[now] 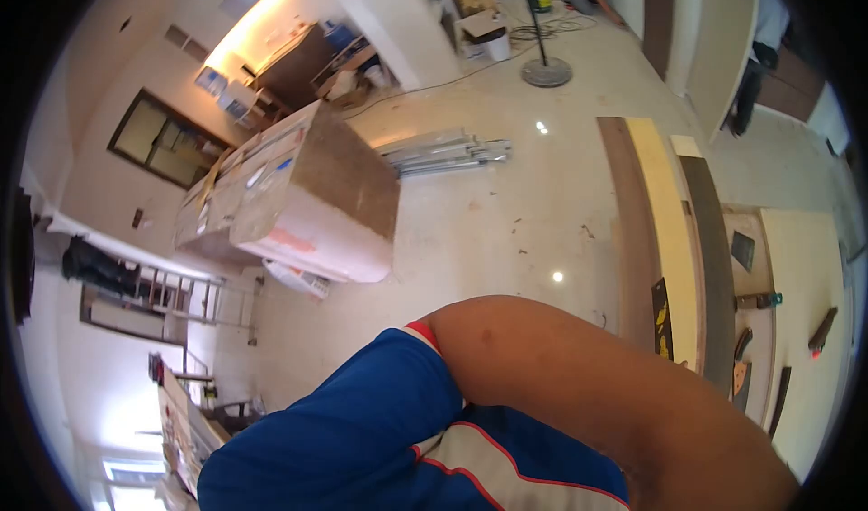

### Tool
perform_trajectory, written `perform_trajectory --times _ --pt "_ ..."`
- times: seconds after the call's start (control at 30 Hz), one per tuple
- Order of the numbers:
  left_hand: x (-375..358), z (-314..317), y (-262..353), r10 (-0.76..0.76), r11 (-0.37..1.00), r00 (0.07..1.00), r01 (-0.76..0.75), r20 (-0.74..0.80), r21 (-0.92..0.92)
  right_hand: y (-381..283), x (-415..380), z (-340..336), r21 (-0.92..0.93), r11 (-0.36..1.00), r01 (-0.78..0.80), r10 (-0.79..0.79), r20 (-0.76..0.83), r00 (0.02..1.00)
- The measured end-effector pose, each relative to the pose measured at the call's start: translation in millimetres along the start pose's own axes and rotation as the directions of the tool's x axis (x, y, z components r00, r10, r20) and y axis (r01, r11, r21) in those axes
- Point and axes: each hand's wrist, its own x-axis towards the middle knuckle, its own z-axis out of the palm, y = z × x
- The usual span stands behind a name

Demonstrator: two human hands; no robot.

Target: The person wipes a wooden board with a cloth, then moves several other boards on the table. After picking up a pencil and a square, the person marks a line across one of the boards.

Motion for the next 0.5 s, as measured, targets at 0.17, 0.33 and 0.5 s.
perform_trajectory --times 0.17,0.33,0.5 --pt "-62.8 -7.9 -21.5 -0.045 0.940 0.993 0.078 0.105 -0.332 -12.2 -0.2 -18.8 -0.009 0.999 0.042 -0.043 -0.122 0.992" --pt "-180.9 15.3 -92.4 -0.591 0.464 0.801 0.239 -0.097 -0.853 -16.6 -10.4 -44.8 0.011 0.997 0.076 -0.071 -0.262 0.962" --pt "-302.4 34.5 -152.2 -0.897 0.343 0.249 -0.131 -0.366 -0.930 -20.7 -7.6 -60.8 0.075 0.996 0.052 -0.009 -0.483 0.876"
